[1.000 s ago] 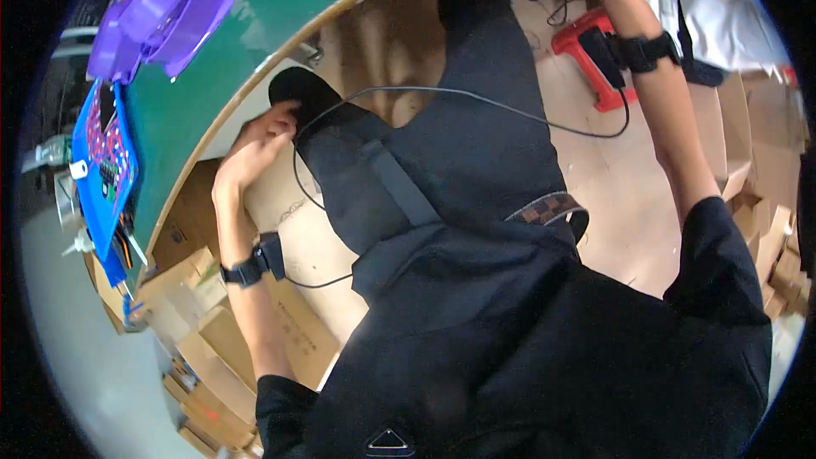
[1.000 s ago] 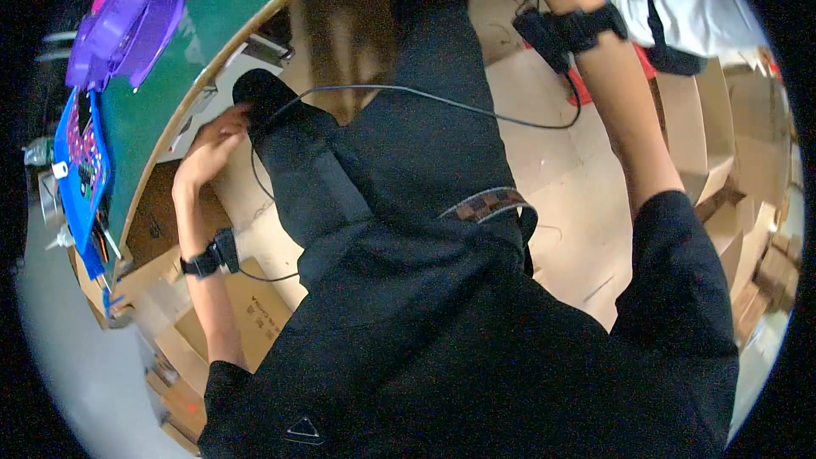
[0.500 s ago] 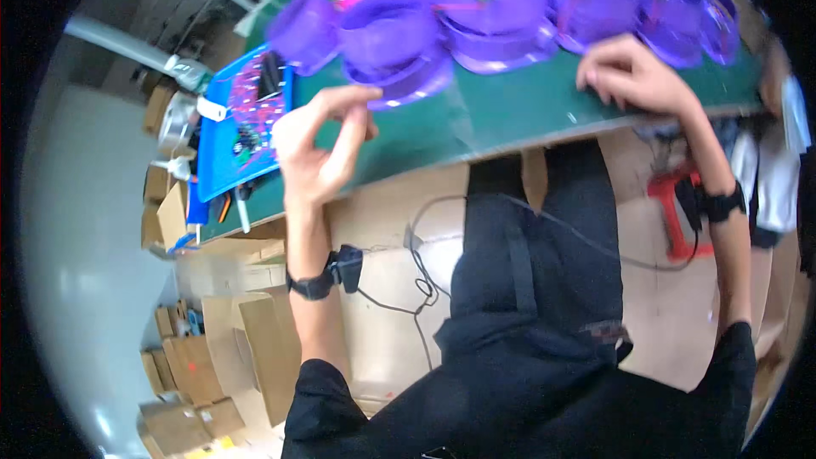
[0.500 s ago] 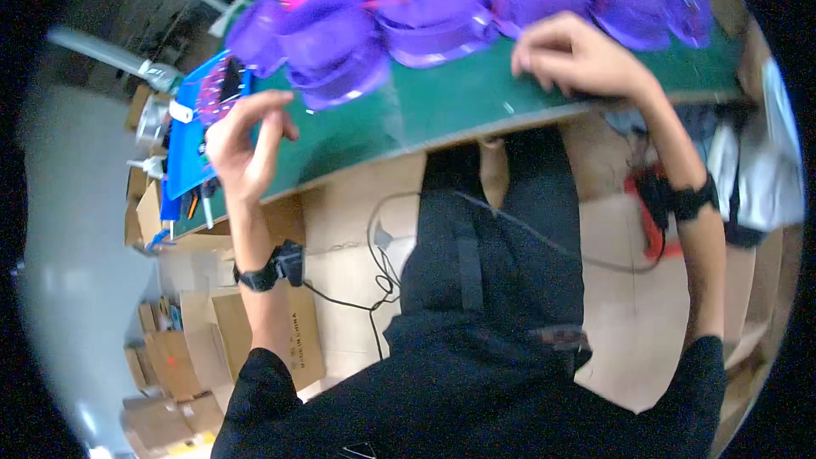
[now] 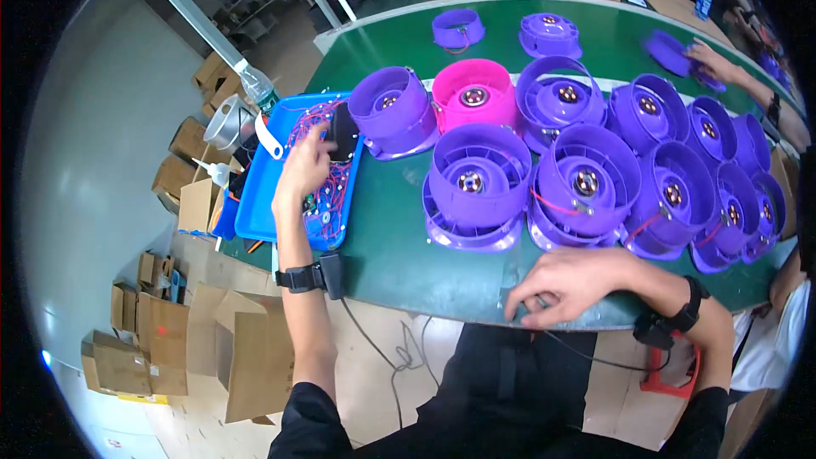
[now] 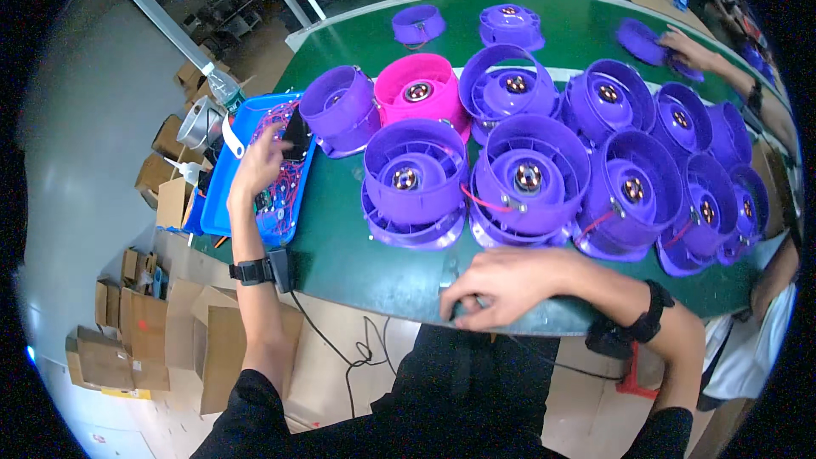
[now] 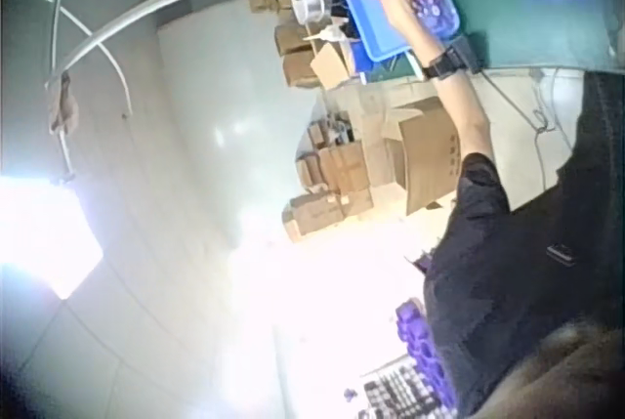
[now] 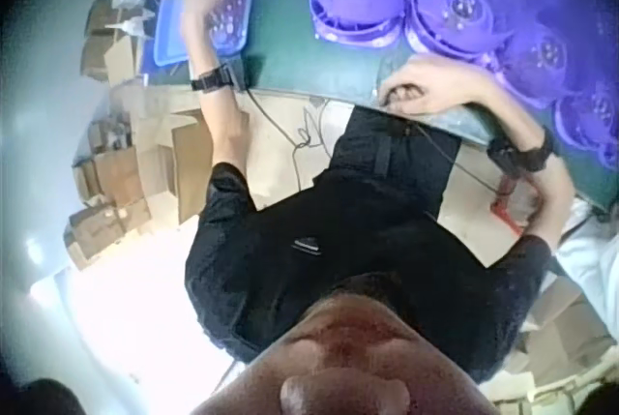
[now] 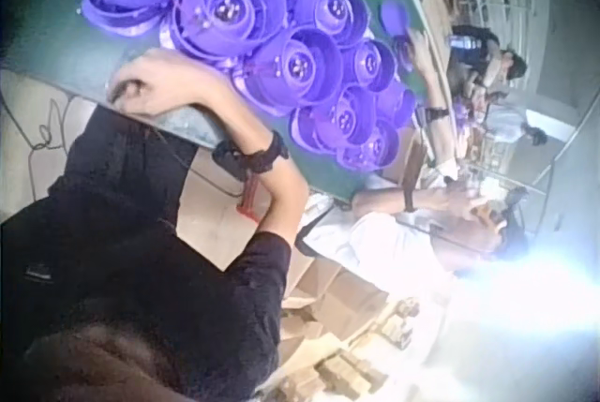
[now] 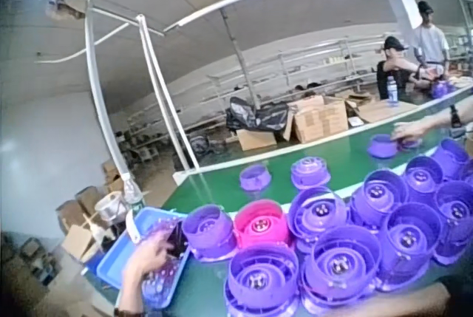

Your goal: The person picks up purple and pink plastic fan housings from a green workbench and inspects them by turning them over in their hands. They handle the components one at a time, checking the interior and exterior surfaces before placing them back on the table. The task involves repetitive handling and visual inspection of the plastic parts.

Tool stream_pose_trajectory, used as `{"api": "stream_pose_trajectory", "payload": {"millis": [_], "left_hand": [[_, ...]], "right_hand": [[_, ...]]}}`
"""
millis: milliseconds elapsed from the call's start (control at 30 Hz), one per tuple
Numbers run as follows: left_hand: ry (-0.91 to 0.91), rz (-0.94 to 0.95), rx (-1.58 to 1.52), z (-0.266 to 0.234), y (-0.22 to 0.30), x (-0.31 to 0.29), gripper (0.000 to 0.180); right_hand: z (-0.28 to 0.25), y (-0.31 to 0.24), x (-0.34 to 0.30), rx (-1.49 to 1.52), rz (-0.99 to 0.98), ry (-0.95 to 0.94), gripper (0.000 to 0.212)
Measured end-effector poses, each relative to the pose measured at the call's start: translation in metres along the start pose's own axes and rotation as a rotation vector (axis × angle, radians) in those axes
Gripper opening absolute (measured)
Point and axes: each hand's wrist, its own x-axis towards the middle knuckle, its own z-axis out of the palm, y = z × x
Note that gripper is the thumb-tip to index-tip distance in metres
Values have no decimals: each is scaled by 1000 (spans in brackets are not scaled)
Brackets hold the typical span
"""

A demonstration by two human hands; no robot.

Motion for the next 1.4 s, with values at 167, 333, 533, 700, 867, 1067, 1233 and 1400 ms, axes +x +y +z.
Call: {"api": "stream_pose_trajectory", "payload": {"millis": [167,333,533,700,867,1067,1233,1400], "left_hand": [[175,-42,-91,-2,-1,26,41],[-91,-293,22,3,-36,71,43],[-81,-454,56,49,-44,72,58],[-6,-414,-138,47,-79,58,62],[-63,-441,-73,48,-64,58,52],[31,-436,-75,44,-27,42,60],[92,-422,-11,49,-25,40,58],[252,-447,-73,21,-9,41,45]], "right_hand": [[-7,19,-7,240,-11,-85,24],[-8,11,0,240,91,-79,27],[-7,13,-3,224,82,-46,28],[-9,14,2,219,71,-81,27],[-11,14,-1,255,92,-79,27],[-1,23,-2,245,-9,-7,27],[1,22,-3,260,-11,22,20],[-11,6,-1,231,3,-21,20]]}}
